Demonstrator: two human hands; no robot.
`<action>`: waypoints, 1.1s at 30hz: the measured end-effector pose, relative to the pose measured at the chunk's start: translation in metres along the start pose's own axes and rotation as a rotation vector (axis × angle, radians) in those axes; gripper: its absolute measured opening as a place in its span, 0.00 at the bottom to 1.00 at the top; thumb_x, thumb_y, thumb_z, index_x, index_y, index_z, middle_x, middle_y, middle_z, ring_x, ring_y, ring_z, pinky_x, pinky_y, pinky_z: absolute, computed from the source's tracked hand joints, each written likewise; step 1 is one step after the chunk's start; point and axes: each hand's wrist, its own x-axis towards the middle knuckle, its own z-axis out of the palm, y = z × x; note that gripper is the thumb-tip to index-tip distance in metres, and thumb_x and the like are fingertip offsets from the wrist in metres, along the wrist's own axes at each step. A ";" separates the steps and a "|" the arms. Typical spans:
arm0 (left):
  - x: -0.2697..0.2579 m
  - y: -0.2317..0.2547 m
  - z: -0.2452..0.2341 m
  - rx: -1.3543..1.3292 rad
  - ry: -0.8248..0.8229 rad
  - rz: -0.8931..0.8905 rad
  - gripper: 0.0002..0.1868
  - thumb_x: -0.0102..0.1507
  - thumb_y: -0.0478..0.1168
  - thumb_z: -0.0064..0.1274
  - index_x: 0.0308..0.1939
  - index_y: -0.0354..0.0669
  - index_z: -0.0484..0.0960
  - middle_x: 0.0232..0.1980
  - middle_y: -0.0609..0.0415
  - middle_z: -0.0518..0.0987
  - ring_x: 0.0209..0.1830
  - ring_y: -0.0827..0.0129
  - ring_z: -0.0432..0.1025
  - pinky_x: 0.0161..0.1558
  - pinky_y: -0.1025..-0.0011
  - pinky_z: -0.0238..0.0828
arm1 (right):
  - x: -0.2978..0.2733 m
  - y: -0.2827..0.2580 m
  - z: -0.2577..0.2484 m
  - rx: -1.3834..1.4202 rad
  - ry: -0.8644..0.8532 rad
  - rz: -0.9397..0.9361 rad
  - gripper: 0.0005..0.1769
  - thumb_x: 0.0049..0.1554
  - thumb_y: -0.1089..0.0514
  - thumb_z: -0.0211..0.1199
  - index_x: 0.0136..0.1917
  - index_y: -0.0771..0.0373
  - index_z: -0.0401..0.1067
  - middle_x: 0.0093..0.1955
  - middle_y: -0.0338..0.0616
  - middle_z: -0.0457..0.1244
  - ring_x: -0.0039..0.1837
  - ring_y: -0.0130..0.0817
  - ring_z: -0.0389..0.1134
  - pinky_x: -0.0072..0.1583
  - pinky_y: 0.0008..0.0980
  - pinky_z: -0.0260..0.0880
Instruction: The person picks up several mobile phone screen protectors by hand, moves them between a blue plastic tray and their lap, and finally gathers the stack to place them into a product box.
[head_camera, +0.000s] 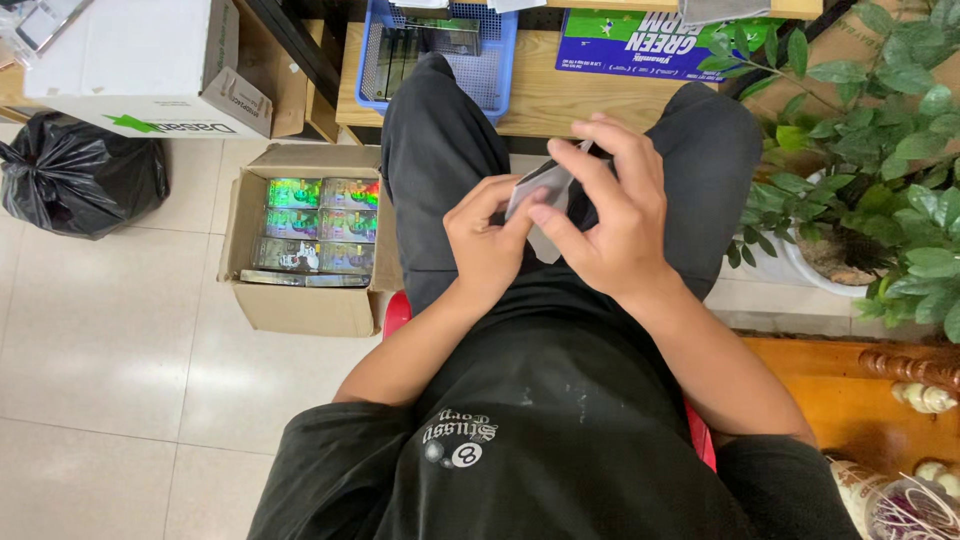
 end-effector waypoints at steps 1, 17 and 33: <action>0.001 -0.005 0.000 -0.009 0.007 -0.044 0.03 0.59 0.34 0.67 0.37 0.42 0.88 0.33 0.51 0.85 0.35 0.66 0.81 0.34 0.68 0.77 | -0.001 0.000 0.001 -0.089 -0.045 -0.028 0.27 0.62 0.43 0.67 0.62 0.68 0.77 0.63 0.59 0.63 0.66 0.63 0.65 0.67 0.56 0.62; 0.044 -0.090 0.024 -0.268 0.164 -0.771 0.19 0.65 0.36 0.58 0.59 0.35 0.75 0.43 0.50 0.81 0.39 0.70 0.75 0.39 0.75 0.74 | -0.082 0.126 0.064 0.345 -0.103 0.969 0.05 0.57 0.60 0.73 0.45 0.61 0.78 0.31 0.40 0.67 0.35 0.21 0.63 0.36 0.24 0.65; 0.259 -0.315 -0.050 0.457 0.114 -0.415 0.22 0.55 0.23 0.53 0.51 0.44 0.83 0.39 0.46 0.82 0.42 0.58 0.81 0.47 0.64 0.77 | 0.031 0.324 0.157 0.342 -0.124 1.266 0.16 0.59 0.59 0.65 0.58 0.69 0.73 0.47 0.51 0.69 0.47 0.36 0.73 0.46 0.37 0.80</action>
